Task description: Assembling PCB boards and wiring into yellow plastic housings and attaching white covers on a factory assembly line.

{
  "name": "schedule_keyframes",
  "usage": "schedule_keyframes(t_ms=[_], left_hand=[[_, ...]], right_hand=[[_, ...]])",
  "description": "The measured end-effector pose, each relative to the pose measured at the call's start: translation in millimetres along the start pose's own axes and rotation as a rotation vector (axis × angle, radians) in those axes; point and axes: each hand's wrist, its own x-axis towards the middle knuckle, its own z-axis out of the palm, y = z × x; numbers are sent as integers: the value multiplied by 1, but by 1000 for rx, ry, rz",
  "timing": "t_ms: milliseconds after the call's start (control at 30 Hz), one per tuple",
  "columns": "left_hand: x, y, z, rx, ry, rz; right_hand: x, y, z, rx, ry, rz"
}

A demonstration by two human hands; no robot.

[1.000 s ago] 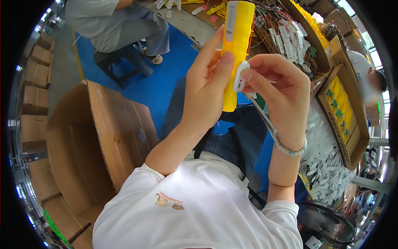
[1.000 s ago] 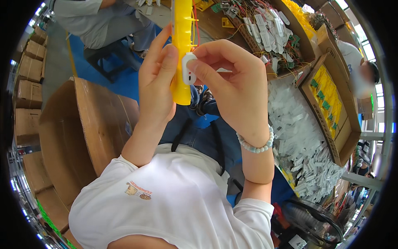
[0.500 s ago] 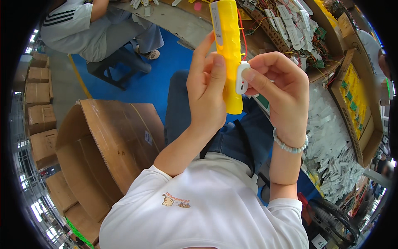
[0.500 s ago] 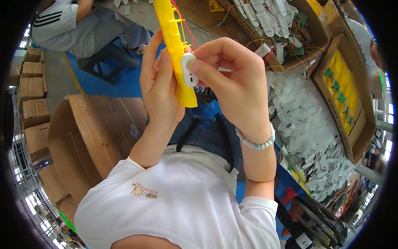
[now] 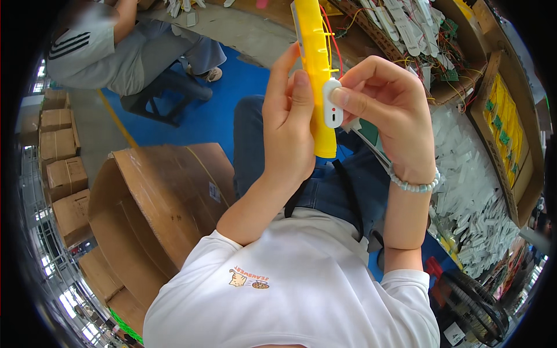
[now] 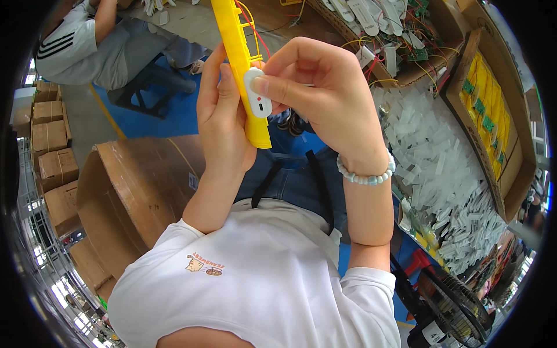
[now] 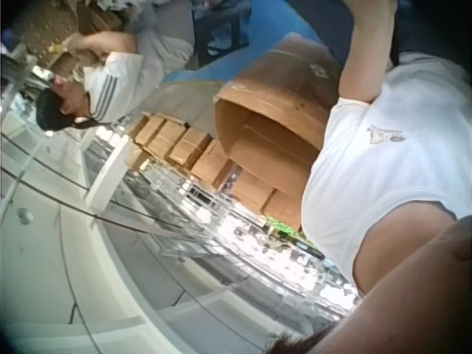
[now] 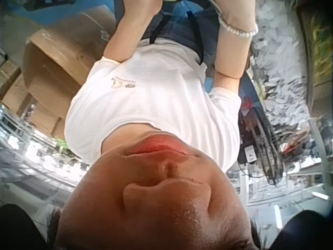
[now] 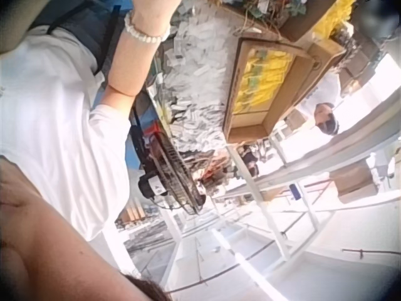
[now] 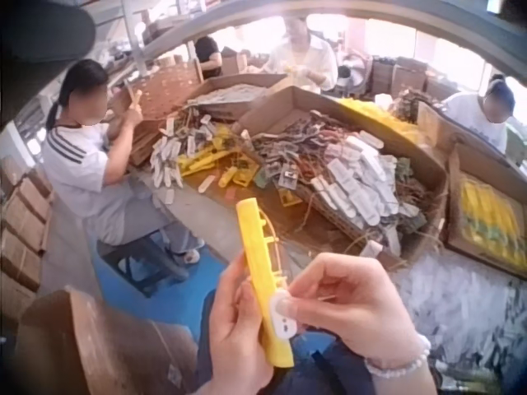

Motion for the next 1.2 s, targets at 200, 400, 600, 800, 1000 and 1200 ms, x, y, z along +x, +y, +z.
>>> schedule_keyframes(t_ms=[200,400,600,800,1000,1200], left_hand=[[-4,-5,1,75,-25,-24],[-8,-1,-1,97,-49,-37],[-9,0,-9,77,-48,-57],[-1,3,-18,-198,-7,-270],[12,1,-35,-396,-136,-336],[15,0,-38,-583,-182,-390]], right_hand=[[-13,3,1,-137,122,-58],[-14,6,2,-131,77,-124],[-10,14,8,-66,44,-108],[-6,26,24,-49,127,-9],[-19,38,23,-361,254,-438],[-40,33,25,-608,274,-517]])
